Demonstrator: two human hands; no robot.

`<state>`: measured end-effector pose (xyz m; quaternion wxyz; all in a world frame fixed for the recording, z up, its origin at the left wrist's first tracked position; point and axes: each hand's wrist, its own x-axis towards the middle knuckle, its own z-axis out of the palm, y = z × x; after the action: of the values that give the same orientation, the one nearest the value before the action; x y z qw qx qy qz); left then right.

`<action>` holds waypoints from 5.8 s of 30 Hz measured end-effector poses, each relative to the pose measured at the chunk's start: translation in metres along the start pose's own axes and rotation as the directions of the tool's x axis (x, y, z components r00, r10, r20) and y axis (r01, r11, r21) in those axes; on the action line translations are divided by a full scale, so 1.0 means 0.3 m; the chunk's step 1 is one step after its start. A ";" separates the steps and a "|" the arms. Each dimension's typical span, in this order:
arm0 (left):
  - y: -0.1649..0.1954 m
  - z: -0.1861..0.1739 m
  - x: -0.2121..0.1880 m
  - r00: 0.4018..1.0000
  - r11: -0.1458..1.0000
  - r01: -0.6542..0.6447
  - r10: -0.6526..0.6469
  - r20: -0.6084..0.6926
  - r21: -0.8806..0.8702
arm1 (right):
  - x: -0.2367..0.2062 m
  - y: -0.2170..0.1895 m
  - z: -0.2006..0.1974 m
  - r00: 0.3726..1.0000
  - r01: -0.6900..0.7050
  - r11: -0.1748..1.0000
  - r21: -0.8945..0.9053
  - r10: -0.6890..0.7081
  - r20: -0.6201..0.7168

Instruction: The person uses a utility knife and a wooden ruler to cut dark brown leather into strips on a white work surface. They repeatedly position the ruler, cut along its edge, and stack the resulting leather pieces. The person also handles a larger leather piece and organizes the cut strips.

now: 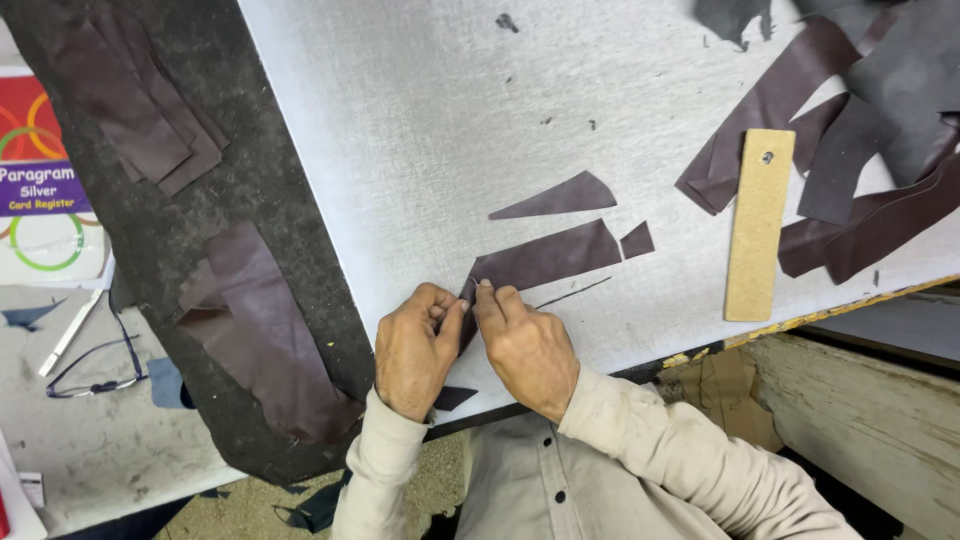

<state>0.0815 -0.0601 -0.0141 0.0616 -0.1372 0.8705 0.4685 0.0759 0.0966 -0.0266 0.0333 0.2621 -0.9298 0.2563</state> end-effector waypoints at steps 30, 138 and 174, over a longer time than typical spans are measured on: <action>-0.010 0.016 -0.013 0.968 0.963 -0.193 0.219 -0.126 0.186 | -0.239 0.117 -0.120 0.993 -0.121 0.914 0.387 0.113 0.043; 0.589 0.575 -0.087 0.642 0.811 -0.578 0.521 -0.562 0.091 | 0.291 0.700 -1.060 0.709 0.683 0.726 -0.075 -0.685 -0.170; -0.158 -0.191 0.118 0.976 0.995 0.100 -0.101 -0.194 -0.015 | -0.129 0.485 -0.342 0.951 -0.141 0.990 -0.027 0.128 -0.282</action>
<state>0.0631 -0.1391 -0.0285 -0.0004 -0.2265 0.8632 0.4512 0.0284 0.2720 -0.0121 0.1528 0.1585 -0.9372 0.2705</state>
